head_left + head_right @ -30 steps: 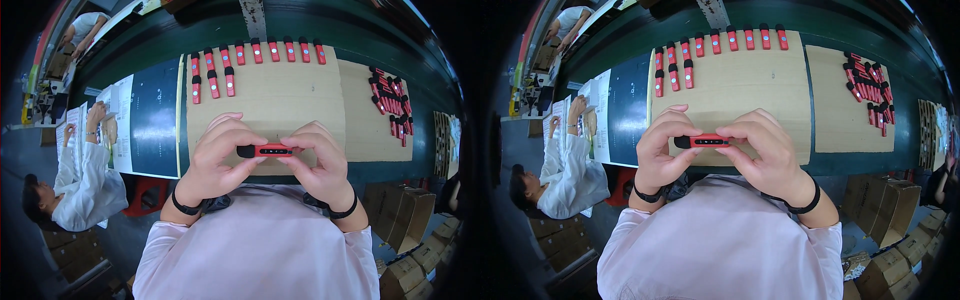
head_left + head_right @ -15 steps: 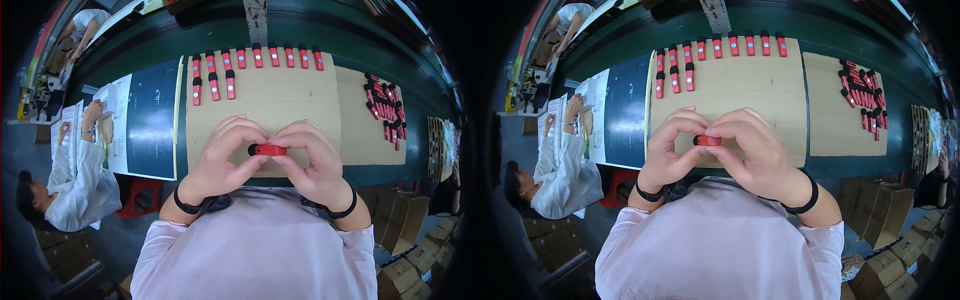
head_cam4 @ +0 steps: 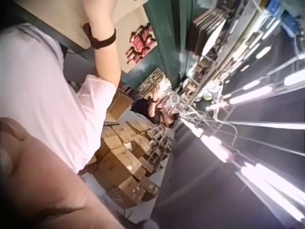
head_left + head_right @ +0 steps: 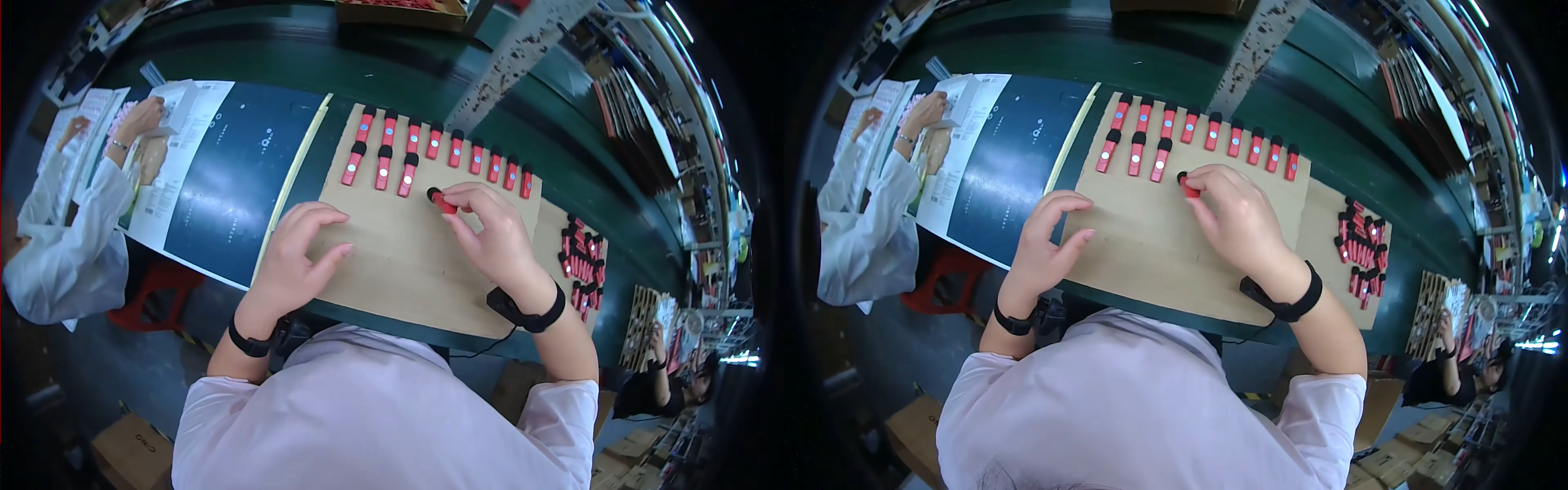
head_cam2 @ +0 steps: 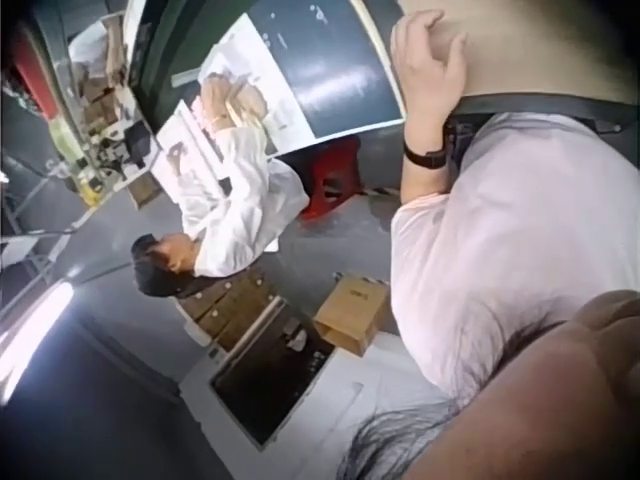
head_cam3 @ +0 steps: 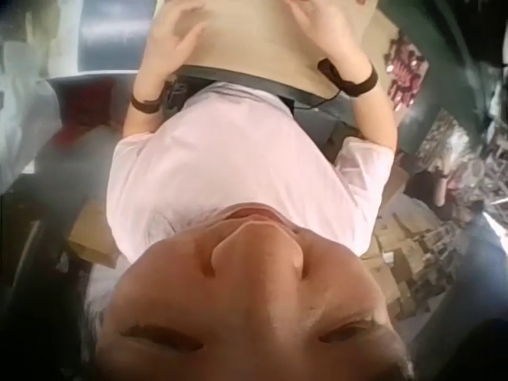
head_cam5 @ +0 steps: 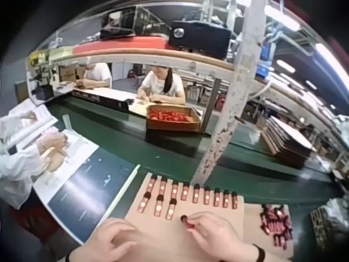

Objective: The person wipes a microphone with a cloth, applies a sticker to it, and fits a foam windscreen over the top. They then place the microphone onto a cardboard sheet and repeat the process with other microphones.

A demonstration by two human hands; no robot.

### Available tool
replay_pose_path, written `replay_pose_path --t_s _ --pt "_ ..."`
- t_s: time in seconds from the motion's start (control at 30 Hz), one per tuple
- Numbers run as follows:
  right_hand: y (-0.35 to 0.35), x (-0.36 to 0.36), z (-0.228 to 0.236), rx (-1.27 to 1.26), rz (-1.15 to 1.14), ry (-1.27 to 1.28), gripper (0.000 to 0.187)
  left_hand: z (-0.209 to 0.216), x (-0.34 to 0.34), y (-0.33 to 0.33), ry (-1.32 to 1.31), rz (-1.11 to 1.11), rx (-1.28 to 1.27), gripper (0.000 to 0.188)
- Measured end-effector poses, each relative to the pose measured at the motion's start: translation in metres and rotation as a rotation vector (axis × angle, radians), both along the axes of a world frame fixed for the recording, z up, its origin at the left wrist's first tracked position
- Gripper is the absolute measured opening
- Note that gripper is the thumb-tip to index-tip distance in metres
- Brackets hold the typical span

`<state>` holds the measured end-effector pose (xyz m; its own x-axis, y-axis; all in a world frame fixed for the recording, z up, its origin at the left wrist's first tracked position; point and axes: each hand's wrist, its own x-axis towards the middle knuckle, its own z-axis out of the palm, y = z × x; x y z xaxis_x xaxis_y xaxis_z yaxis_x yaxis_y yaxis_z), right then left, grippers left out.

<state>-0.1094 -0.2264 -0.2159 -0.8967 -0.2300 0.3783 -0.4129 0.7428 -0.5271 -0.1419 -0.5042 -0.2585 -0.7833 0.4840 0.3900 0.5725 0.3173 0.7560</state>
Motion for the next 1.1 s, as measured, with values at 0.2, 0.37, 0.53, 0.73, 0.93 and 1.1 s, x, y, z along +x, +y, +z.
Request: replay_pose_path --t_s 0.2,0.37,0.53,0.73,0.93,1.1 --pt "0.002 -0.018 -0.024 0.234 -0.019 0.049 0.020 -0.034 -0.010 -0.017 -0.115 0.143 0.004 0.053" --pt "-0.011 -0.012 -0.022 0.288 0.018 -0.057 0.019 -0.062 -0.011 -0.022 -0.370 0.061 0.080 0.071" --pt "-0.010 -0.023 -0.028 0.312 -0.027 -0.041 0.021 -0.067 -0.011 -0.022 -0.499 -0.048 0.147 0.080" --pt "-0.005 -0.030 -0.033 0.288 -0.058 -0.043 0.025 -0.061 -0.007 -0.019 -0.544 -0.131 0.199 0.080" --pt "-0.001 -0.006 -0.009 0.261 -0.110 -0.049 0.030 -0.066 -0.008 -0.018 -0.549 -0.152 0.175 0.080" --pt "0.026 0.045 0.012 0.155 -0.229 -0.061 0.032 -0.064 -0.015 -0.019 -0.536 -0.136 0.163 0.077"
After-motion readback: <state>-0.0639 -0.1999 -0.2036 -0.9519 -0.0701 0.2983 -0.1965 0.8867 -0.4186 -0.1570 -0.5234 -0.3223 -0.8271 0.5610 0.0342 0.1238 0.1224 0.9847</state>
